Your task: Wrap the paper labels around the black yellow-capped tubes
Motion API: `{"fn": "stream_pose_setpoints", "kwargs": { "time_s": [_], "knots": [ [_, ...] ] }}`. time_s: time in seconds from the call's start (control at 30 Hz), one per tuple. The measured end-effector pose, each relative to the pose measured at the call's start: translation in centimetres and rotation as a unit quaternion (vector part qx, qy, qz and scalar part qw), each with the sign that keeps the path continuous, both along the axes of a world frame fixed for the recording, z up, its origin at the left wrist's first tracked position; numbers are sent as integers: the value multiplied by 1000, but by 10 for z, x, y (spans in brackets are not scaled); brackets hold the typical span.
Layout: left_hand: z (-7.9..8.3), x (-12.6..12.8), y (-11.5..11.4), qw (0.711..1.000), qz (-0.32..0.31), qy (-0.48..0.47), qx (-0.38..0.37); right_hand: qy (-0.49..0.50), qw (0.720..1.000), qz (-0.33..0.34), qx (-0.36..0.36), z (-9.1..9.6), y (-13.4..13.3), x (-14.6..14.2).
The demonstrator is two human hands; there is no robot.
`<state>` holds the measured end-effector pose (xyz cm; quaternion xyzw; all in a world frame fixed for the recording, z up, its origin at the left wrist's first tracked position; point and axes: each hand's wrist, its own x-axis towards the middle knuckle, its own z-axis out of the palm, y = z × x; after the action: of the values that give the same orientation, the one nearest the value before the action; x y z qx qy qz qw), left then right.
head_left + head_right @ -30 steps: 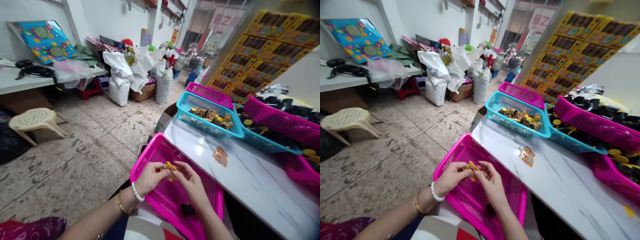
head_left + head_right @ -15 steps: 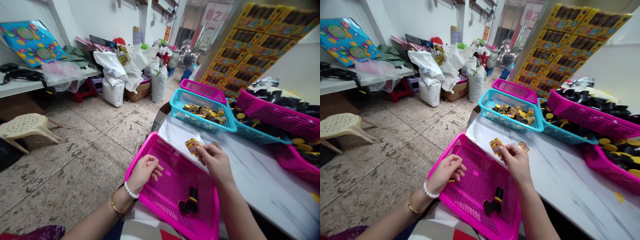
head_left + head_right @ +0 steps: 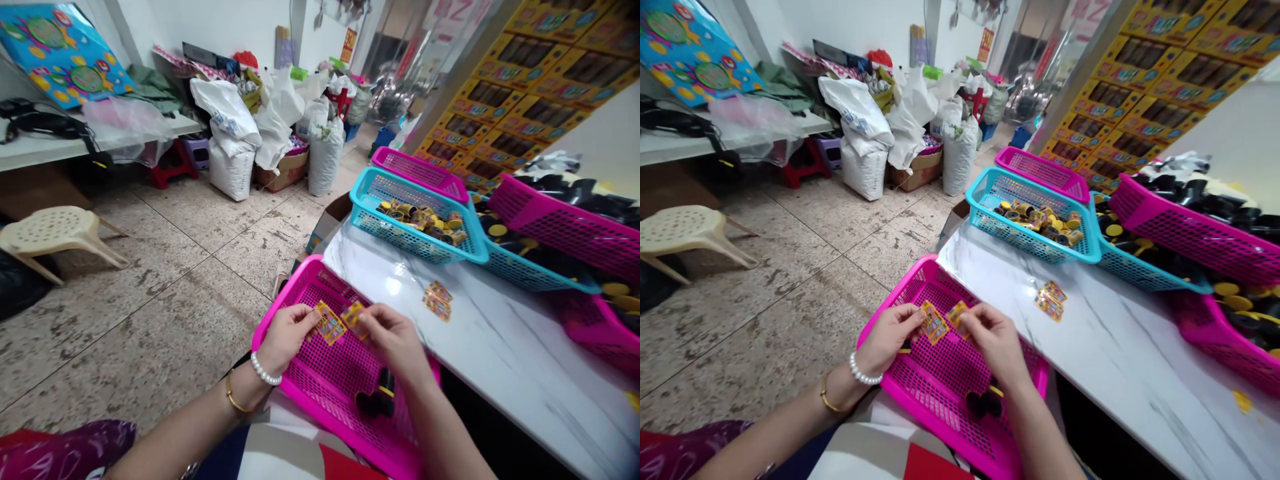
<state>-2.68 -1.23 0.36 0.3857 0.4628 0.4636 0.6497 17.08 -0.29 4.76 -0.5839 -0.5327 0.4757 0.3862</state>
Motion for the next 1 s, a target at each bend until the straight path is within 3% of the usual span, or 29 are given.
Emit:
{"fn": "stream_pose_setpoints", "kwargs": {
  "time_s": [0.1,0.2,0.27,0.3,0.33,0.4,0.47,0.53,0.57,0.63,0.73,0.8,0.9,0.93,0.97,1.0],
  "knots": [
    [-3,-2,-1,998,-29,47,12,-148,972,-131,127,11,24,42],
    [-7,-1,-2,994,-62,82,33,-362,884,-203,216,14,43,83],
    [-9,0,-2,992,-71,91,45,-455,824,-216,259,11,44,93],
    [-10,0,-3,992,-73,93,47,-465,812,-217,276,8,40,89],
    [-10,1,-3,992,-74,94,48,-447,823,-209,282,5,32,80],
    [-10,3,-4,992,-74,94,48,-341,897,-139,244,-2,11,49],
    [-8,3,-5,992,-78,92,46,-179,974,4,139,-7,-13,12],
    [-3,2,-6,992,-83,90,37,-63,992,101,50,-8,-28,-14],
    [-1,1,-6,992,-82,88,28,-29,993,109,32,-8,-29,-21],
    [3,-1,-5,994,-72,78,5,-7,997,58,47,-6,-19,-15],
    [4,-4,-1,997,-51,50,-12,-96,984,-71,135,0,14,26],
    [3,-4,0,998,-50,40,-16,-245,940,-130,199,3,35,55],
    [2,-2,-1,995,-79,50,-18,-413,844,-178,291,-1,44,71],
    [3,-2,-2,994,-92,56,-15,-421,829,-188,316,-3,39,66],
    [3,-1,-2,993,-103,62,-11,-406,833,-188,327,-5,32,57],
    [3,-1,-3,992,-109,68,-5,-375,855,-167,317,-7,23,46]
  ]
}}
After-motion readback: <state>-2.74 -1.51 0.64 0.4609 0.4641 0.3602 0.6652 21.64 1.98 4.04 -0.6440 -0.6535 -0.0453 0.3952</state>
